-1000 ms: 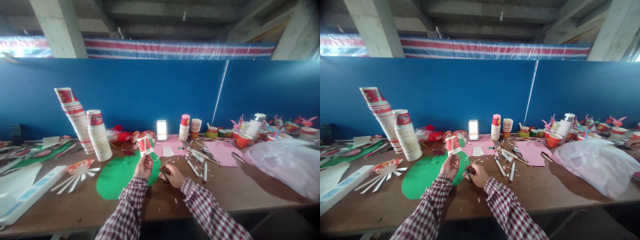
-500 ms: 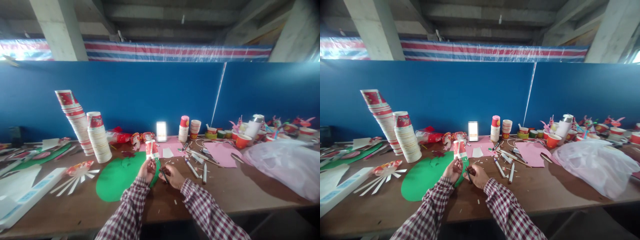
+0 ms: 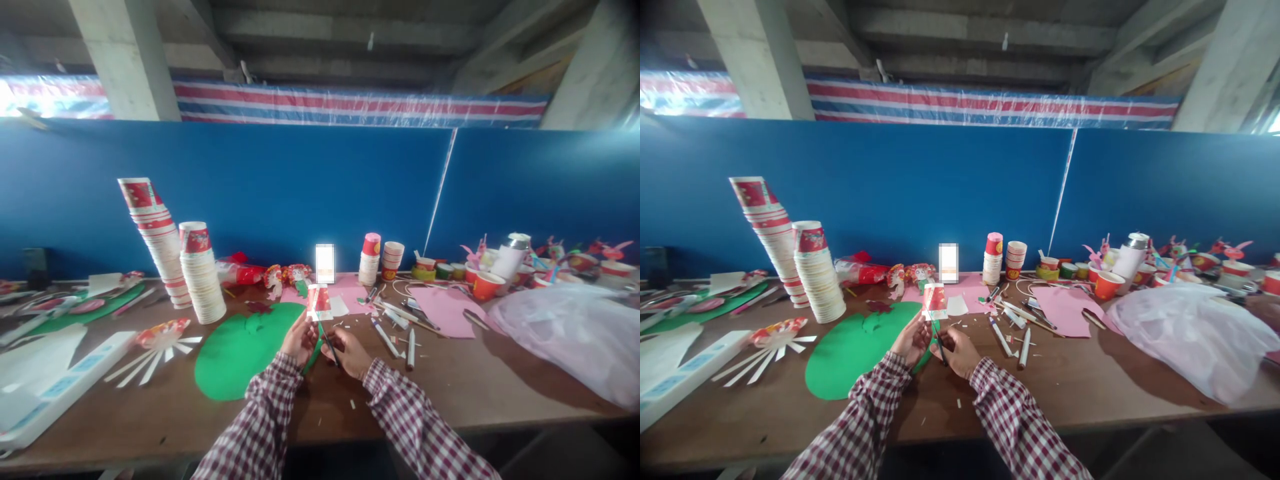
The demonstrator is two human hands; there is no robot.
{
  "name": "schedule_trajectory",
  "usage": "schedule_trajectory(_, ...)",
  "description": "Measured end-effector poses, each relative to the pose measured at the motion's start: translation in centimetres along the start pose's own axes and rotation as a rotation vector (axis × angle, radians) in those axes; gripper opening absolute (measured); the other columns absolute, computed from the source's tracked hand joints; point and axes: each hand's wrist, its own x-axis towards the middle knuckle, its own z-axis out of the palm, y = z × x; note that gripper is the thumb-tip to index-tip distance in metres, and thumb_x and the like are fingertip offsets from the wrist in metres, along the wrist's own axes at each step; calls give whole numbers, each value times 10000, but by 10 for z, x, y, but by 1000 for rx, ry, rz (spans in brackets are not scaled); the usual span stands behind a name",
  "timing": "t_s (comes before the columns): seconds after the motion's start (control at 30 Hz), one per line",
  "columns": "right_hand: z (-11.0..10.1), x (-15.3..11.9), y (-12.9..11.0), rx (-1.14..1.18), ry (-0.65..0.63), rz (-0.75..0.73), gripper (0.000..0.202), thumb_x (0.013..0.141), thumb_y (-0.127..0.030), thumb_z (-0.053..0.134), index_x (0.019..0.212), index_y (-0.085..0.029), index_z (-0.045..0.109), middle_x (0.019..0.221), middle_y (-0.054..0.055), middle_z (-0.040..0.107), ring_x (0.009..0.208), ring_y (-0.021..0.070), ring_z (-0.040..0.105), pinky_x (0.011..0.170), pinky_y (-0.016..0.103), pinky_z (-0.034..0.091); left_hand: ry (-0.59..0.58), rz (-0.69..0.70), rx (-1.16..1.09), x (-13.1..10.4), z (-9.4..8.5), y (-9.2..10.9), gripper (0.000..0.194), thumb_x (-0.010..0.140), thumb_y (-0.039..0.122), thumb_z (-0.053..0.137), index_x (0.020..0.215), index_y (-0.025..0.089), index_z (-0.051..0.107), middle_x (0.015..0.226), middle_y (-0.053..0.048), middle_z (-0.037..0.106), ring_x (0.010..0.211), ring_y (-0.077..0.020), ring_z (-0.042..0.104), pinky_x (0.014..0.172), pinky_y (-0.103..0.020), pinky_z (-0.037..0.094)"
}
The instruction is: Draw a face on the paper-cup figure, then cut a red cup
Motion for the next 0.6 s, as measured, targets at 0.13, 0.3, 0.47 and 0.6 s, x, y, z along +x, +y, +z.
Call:
schedule_trajectory(0.13,0,0,-1,0,-12,-38,358,705,-368,723,966,-175,573,753,8,624,650,143,571,581,256,463,-32,33,30,-2,1,0,283,798,52,606,1055,171,593,703,-6,636,521,-62,606,491,-129,505)
schedule_trajectory(0.3,2,-1,-6,9,-47,-114,383,729,-369,707,1037,-185,573,873,33,645,777,168,597,690,280,477,-60,49,47,-1,0,-1,294,791,6,576,1047,149,595,722,-24,643,498,-56,588,483,-137,501)
schedule_trajectory(0.47,4,-2,-7,24,-45,-118,387,734,-378,701,1045,-185,575,910,53,654,821,195,614,768,329,486,-78,48,54,2,-4,-1,312,795,1,560,1071,147,577,725,-20,633,473,-45,564,457,-127,483)
schedule_trajectory(0.6,4,-2,-5,9,-41,-133,374,742,-368,695,1046,-185,578,971,68,653,873,208,618,806,344,481,-91,39,57,3,-5,-1,318,780,10,591,1065,151,578,739,-19,630,470,-36,554,457,-119,472)
